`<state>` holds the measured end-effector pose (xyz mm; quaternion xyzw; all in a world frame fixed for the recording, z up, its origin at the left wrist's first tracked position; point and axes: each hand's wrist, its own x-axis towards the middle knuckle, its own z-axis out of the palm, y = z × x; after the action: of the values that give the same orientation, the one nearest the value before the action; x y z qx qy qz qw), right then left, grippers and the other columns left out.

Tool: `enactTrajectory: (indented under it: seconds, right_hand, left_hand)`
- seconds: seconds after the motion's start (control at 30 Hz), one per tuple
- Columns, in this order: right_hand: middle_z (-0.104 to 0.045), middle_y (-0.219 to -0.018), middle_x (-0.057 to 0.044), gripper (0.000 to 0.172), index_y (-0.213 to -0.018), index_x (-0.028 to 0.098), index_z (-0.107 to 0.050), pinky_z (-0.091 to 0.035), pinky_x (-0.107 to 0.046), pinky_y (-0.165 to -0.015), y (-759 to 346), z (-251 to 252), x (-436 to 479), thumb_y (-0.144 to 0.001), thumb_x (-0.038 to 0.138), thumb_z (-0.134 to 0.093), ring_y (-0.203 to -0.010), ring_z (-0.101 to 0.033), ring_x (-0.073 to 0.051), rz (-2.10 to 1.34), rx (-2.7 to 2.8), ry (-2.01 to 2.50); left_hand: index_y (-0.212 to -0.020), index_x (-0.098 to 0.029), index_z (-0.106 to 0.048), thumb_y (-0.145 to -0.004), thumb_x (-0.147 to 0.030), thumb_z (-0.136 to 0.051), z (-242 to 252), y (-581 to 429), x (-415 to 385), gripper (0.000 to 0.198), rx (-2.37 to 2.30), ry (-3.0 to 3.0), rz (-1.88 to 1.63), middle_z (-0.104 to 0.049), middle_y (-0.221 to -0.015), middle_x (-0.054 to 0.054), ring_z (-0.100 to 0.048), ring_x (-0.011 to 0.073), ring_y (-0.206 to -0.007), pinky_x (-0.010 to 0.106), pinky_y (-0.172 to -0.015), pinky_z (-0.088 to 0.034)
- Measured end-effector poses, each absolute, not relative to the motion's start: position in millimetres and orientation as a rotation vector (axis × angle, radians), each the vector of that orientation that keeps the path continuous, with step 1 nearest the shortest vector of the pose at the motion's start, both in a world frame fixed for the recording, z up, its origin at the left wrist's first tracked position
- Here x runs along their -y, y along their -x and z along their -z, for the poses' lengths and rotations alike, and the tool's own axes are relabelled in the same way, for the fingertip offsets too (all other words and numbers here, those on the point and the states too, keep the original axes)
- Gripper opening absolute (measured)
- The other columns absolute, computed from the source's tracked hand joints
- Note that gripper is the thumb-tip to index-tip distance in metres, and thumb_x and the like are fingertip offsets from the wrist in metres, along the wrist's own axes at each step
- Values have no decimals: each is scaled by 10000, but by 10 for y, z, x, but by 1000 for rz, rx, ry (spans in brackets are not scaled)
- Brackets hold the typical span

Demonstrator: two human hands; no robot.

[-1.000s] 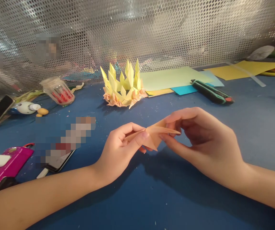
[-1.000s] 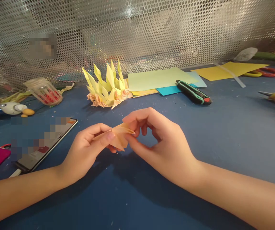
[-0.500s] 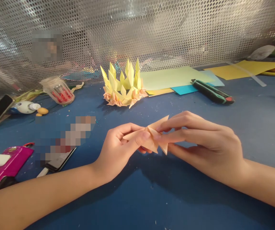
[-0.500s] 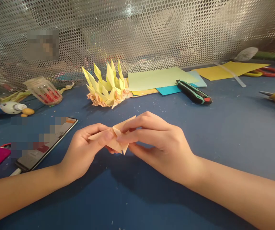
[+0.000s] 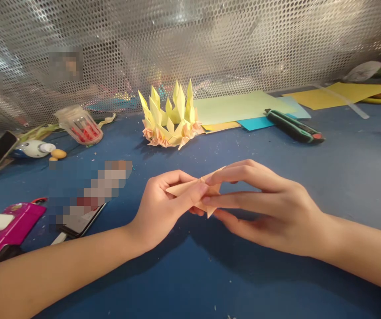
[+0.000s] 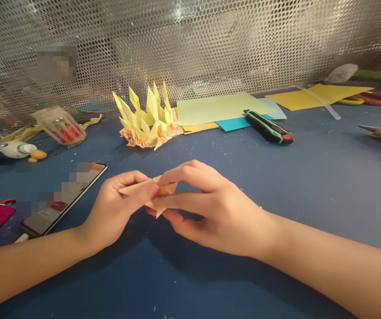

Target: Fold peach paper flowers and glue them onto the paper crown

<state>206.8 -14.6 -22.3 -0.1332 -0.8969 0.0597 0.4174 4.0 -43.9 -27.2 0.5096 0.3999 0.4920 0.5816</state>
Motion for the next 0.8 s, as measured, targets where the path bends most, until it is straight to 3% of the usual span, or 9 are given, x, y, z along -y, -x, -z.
enactTrajectory:
  seconds: [0.1,0.2,0.43,0.63,0.8]
  right_hand:
    - [-710,-1016,-72,120,-973,176,-719,-570,-238,-841,-2056,194,175,-870,127,-683,-906,-697,-137,-408,2218,420]
    - [-730,-832,-1,49,-940,204,-683,-567,-196,-703,-2041,174,188,-895,218,-695,-745,-684,-106,-740,2098,649]
    - [-756,-781,-4,230,-819,221,-743,-531,-227,-639,-2033,186,167,-840,450,-756,-704,-680,-140,-1213,1985,921]
    - [-737,-707,-3,242,-766,205,-744,-492,-206,-588,-2024,192,144,-797,439,-797,-626,-623,-112,-1375,1887,980]
    - [-761,-779,-9,190,-765,202,-731,-522,-200,-638,-2021,208,128,-793,371,-814,-679,-652,-113,-1490,1819,903]
  left_hand:
    - [-728,-189,-698,-843,-307,-777,279,-36,444,183,-996,-1223,-1142,-742,-639,-31,-660,92,-561,180,-571,-547]
    - [-736,-189,-695,-856,-301,-757,286,-22,452,176,-1043,-1344,-1148,-715,-598,-29,-644,96,-556,192,-587,-534]
    - [-738,-198,-712,-855,-255,-742,290,-14,460,134,-1088,-1451,-1169,-674,-564,-52,-611,78,-540,165,-564,-489]
    - [-736,-200,-731,-844,-232,-752,291,-19,450,115,-1056,-1410,-1153,-682,-586,-62,-621,62,-532,142,-537,-488]
    - [-761,-198,-735,-852,-265,-767,295,-10,428,117,-1026,-1335,-1135,-684,-584,-65,-620,51,-522,129,-531,-493]
